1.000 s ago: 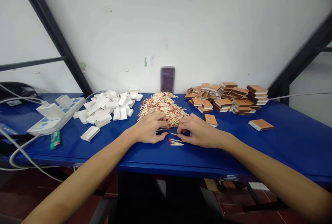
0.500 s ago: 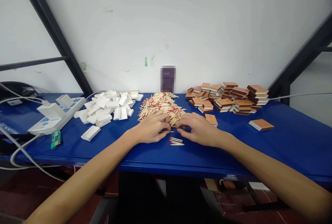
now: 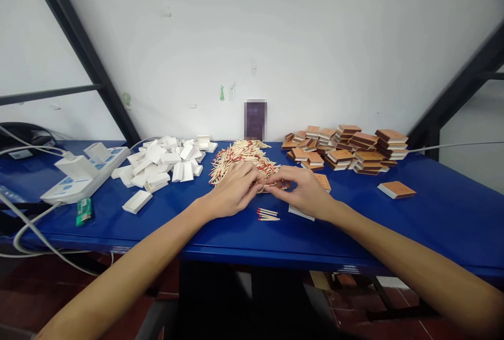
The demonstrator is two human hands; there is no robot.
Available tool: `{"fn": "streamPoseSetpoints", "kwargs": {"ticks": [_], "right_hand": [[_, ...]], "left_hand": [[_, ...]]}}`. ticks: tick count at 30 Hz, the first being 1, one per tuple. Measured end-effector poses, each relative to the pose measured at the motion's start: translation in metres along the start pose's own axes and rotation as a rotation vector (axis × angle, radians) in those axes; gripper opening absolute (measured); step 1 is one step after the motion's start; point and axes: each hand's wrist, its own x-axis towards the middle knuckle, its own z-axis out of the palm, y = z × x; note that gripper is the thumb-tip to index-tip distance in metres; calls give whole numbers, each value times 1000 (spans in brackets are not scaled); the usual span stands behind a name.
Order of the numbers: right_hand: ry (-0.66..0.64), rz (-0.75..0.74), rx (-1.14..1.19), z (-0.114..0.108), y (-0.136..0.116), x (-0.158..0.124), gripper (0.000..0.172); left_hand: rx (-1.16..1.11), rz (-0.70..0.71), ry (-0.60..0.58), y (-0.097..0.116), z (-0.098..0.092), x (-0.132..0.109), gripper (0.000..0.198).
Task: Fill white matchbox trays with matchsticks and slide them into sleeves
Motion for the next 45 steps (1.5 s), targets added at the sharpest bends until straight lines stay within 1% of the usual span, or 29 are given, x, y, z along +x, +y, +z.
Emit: {"fn": "streamPoseSetpoints", "kwargs": {"ticks": [1,3,7,13,16,18,21,22,23,26,28,31,34,38,42,45], "right_hand": [[32,-2,35,0,-1,0,12],[53,0,92,0,-3,1,13],[19,17,115,2,-4,-1,10],[-71,107,61,7,-7,-3,7],[-131,88,-13,9,-8,-2,8],[-203,60,-76,8,-8,-2,9],[-321,51,-154,7,-10,-1,11],[-351,51,-163,6,-11,-1,12],[-374,50,-162,5,-12,-2,13],[-391,46,-144,2,-13,-2,16],[-386,50,-175,0,-14,-2,17],[-398,61,-260,-2,-15,-3,16],[-430,67,-259,-3,-20,-3,16],[-457,60,-208,-6,-25,-3,20],[-452,52,-233,-11,-23,-3,16],[-479,18,-225,-11,-21,-5,19]], "left_hand": [[-32,2,16,1,0,0,16],[-59,7,35,1,1,0,15],[-32,42,28,-1,2,-2,16],[-31,138,-69,-9,6,-3,24],[33,163,-134,-13,1,-5,24],[39,127,-121,-18,-7,-8,23],[-45,-26,-22,-28,-26,-11,22],[-64,-63,-21,-31,-32,-12,21],[-91,-97,-52,-33,-38,-13,19],[-211,-191,-268,-35,-48,-14,16],[-237,-234,-376,-33,-51,-14,14],[-228,-244,-436,-32,-51,-14,11],[-234,-232,-472,-35,-48,-15,10],[-227,-200,-454,-38,-45,-15,11],[-208,-178,-384,-36,-45,-16,11],[-170,-161,-365,-34,-46,-17,11]]}}
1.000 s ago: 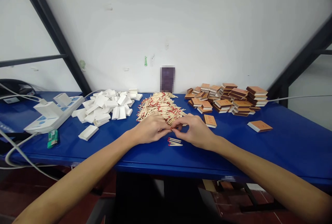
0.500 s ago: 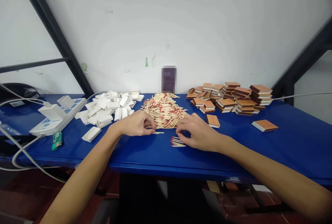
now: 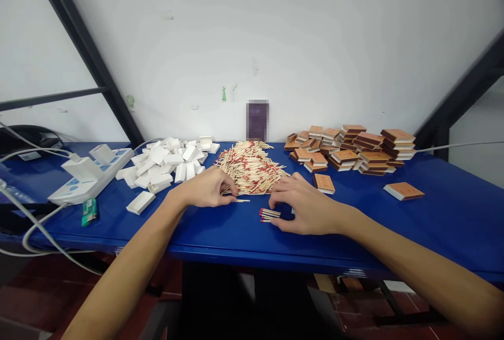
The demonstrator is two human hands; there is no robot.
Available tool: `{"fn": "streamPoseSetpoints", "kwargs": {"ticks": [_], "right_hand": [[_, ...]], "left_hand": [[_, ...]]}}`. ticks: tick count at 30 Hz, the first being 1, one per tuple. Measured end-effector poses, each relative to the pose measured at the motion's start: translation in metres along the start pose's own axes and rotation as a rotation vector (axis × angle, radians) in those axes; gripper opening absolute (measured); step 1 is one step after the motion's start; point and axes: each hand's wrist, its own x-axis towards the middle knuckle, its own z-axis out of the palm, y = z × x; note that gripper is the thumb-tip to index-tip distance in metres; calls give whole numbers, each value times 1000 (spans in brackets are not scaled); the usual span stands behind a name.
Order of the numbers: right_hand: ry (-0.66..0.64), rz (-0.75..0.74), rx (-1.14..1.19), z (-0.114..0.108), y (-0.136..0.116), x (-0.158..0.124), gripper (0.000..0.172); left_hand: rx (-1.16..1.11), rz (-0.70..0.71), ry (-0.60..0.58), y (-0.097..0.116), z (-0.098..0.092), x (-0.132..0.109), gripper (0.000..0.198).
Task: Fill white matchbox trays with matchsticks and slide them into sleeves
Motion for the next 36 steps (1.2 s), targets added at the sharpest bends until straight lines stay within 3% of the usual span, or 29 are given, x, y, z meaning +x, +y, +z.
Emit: {"fn": "streamPoseSetpoints", "kwargs": {"ticks": [7,11,17,23,36], "right_hand": [[-3,-60,39,4,-3,-1,10],[7,-86,37,9,-4,2,7],[100,-120,6,12,2,4,14],[207,-27,-85,3,19,3,15],[141,3,-165,12,32,8,10]], "left_hand": [[37,37,-36,2,8,5,14],[116,75,12,11,22,13,15],[173,105,44,23,34,20,15],[149,118,39,26,35,20,15],[22,119,90,32,40,21,10]]}}
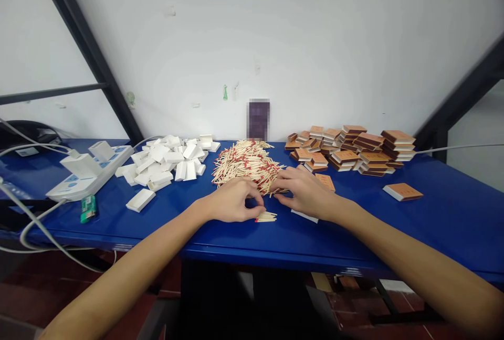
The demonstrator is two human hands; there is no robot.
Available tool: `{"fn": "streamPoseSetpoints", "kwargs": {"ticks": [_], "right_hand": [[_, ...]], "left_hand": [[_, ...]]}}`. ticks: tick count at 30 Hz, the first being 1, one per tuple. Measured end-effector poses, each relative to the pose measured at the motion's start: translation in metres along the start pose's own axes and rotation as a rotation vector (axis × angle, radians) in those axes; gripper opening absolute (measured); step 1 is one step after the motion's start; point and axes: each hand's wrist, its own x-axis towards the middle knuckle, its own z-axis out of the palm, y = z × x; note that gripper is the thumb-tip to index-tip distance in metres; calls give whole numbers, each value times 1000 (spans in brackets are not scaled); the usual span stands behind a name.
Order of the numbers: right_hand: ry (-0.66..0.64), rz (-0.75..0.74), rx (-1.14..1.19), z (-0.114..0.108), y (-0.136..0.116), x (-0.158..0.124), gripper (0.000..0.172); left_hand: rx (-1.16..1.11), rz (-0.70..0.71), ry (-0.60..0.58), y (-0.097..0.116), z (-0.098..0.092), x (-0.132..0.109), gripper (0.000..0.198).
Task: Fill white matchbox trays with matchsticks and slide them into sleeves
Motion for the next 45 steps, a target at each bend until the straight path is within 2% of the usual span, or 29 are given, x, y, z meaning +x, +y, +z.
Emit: {"fn": "streamPoseSetpoints", "kwargs": {"ticks": [4,11,20,26,32,34,37,41,45], "right_hand": [[2,-11,-12,4,3,3,13],[44,2,-55,6,6,5,11],[29,-4,-27,8,6,8,13],[131,-41,-45,9,7,8,15],[275,-51,56,5,7,8,12],[366,-18,129,1,6,8,10],[462,65,286,-6,3,6,6],[426,144,411,-10,0,5,4],[363,159,445,-9,-4,4,5]], "left_hand": [[123,15,89,-4,-1,-1,17],[288,29,154,-11,4,2,18],[419,1,181,-14,15,14,25],[439,20,233,-14,14,13,22],[371,15,339,-18,9,6,22],[312,25,320,-19,6,3,22],[233,75,222,-16,1,-1,22],[165,108,114,-11,-1,-3,20],[117,107,76,-7,-3,-4,18]]}}
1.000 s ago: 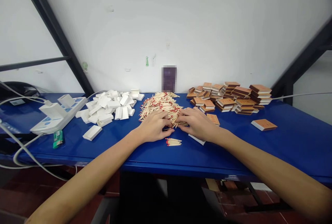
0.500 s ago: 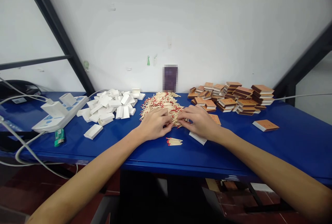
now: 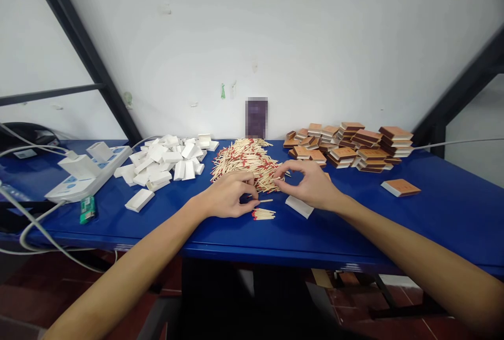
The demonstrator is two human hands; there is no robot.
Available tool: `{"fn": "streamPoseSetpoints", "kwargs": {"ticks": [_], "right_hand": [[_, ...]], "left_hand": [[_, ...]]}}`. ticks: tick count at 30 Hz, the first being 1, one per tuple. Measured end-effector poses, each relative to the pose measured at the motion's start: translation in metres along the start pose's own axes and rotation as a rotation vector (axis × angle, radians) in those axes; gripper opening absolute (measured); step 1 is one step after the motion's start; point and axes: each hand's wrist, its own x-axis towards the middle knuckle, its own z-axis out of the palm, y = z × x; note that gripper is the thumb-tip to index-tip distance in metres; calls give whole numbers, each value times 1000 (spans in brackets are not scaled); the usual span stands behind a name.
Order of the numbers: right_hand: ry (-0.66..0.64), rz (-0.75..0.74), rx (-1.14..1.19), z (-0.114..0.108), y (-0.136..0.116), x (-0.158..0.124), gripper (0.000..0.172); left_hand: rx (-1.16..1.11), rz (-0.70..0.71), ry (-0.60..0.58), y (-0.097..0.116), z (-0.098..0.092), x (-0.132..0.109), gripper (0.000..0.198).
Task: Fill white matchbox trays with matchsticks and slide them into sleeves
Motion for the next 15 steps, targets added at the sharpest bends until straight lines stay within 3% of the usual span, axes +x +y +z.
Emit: {"fn": "streamPoseSetpoints", "kwargs": {"ticks": [9,15], "right_hand": [[-183,-57,73,7,-14,-6,6],[-290,-86,76,13,-15,-9,7]], "left_hand": [[98,-31,94,-2,-4,-2,22],[67,-34,70,-3,-4,-2,22]]}}
